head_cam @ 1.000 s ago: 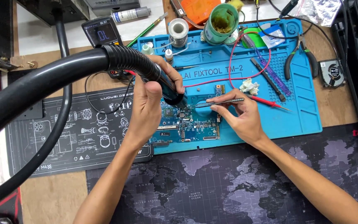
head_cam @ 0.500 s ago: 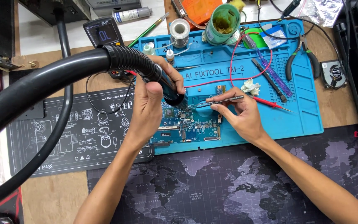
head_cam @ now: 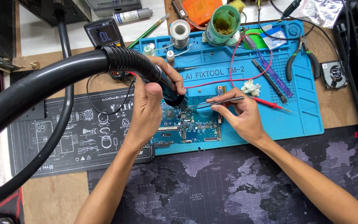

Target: Using a hot air rework station and tweezers to desolder or reposition small components on a motherboard.

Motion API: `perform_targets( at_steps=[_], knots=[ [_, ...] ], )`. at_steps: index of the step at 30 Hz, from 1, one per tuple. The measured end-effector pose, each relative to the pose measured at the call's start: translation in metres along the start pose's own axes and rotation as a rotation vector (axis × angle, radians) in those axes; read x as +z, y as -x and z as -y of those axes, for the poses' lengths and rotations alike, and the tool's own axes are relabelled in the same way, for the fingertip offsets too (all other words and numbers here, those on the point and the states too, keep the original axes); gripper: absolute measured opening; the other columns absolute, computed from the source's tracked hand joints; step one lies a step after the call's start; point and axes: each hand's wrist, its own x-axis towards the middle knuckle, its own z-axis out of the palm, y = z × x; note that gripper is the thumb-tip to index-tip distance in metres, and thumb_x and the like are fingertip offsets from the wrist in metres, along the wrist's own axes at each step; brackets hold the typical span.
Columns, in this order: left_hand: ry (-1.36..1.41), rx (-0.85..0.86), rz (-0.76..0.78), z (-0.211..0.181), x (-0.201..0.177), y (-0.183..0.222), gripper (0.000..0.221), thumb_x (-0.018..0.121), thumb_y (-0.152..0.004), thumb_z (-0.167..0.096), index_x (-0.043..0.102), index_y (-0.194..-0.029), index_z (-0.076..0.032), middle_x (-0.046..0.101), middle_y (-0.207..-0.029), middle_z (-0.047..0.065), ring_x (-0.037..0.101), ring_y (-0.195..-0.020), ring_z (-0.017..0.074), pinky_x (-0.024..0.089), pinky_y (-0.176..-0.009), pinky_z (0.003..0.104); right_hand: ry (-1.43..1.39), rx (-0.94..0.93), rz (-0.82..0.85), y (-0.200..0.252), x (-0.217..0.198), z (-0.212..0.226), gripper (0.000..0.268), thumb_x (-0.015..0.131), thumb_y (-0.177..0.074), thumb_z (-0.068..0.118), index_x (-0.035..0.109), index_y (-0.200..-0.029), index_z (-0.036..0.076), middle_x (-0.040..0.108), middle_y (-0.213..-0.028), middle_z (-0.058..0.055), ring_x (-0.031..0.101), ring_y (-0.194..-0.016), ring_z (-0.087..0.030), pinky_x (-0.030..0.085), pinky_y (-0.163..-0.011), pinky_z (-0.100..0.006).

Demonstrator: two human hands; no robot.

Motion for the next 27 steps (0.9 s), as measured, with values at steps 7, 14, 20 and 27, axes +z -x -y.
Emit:
perform_targets(
  at_steps=[7, 14, 20, 27],
  knots=[
    [-0.014, 0.008, -0.011, -0.002, 0.0, -0.001, 0.054, 0.035, -0.109, -0.065, 0.039, -0.122, -0.013, 0.057, -0.092, 0.01, 0.059, -0.084, 0.0184, 0.053, -0.086, 0.033, -0.015, -0.017, -0.005, 0.001, -0.001, 0.0, 0.015, 0.072, -0.095, 0.001, 0.064, -0.108, 0.001, 0.077, -0.109, -0.018, 0.078, -0.109, -0.027, 0.065, -0.09, -0.027],
    [-0.03, 0.018, -0.039, -0.005, 0.0, -0.003, 0.051, 0.037, -0.11, -0.064, 0.039, -0.121, -0.015, 0.059, -0.093, 0.008, 0.062, -0.086, 0.0185, 0.045, -0.117, 0.042, -0.03, -0.087, -0.133, 0.002, -0.012, -0.001, 0.015, 0.07, -0.097, -0.007, 0.062, -0.108, -0.001, 0.07, -0.106, -0.017, 0.077, -0.109, -0.032, 0.067, -0.093, -0.032],
    [-0.001, 0.037, -0.134, -0.003, 0.012, -0.013, 0.051, 0.036, -0.107, -0.061, 0.04, -0.126, -0.014, 0.063, -0.109, 0.011, 0.067, -0.107, 0.0214, 0.052, -0.112, 0.042, 0.122, -0.192, -0.331, -0.025, -0.036, 0.0, 0.014, 0.072, -0.104, -0.004, 0.062, -0.113, -0.002, 0.075, -0.112, -0.02, 0.072, -0.097, -0.02, 0.055, -0.076, -0.026],
    [-0.138, 0.107, -0.164, 0.004, 0.017, -0.022, 0.049, 0.036, -0.108, -0.062, 0.042, -0.129, -0.018, 0.064, -0.134, 0.007, 0.054, -0.139, 0.0151, 0.042, -0.121, 0.034, 0.235, -0.276, -0.292, -0.056, -0.038, -0.006, 0.014, 0.079, -0.1, -0.005, 0.069, -0.11, -0.007, 0.076, -0.106, -0.025, 0.073, -0.09, -0.024, 0.055, -0.075, -0.03]
  ],
)
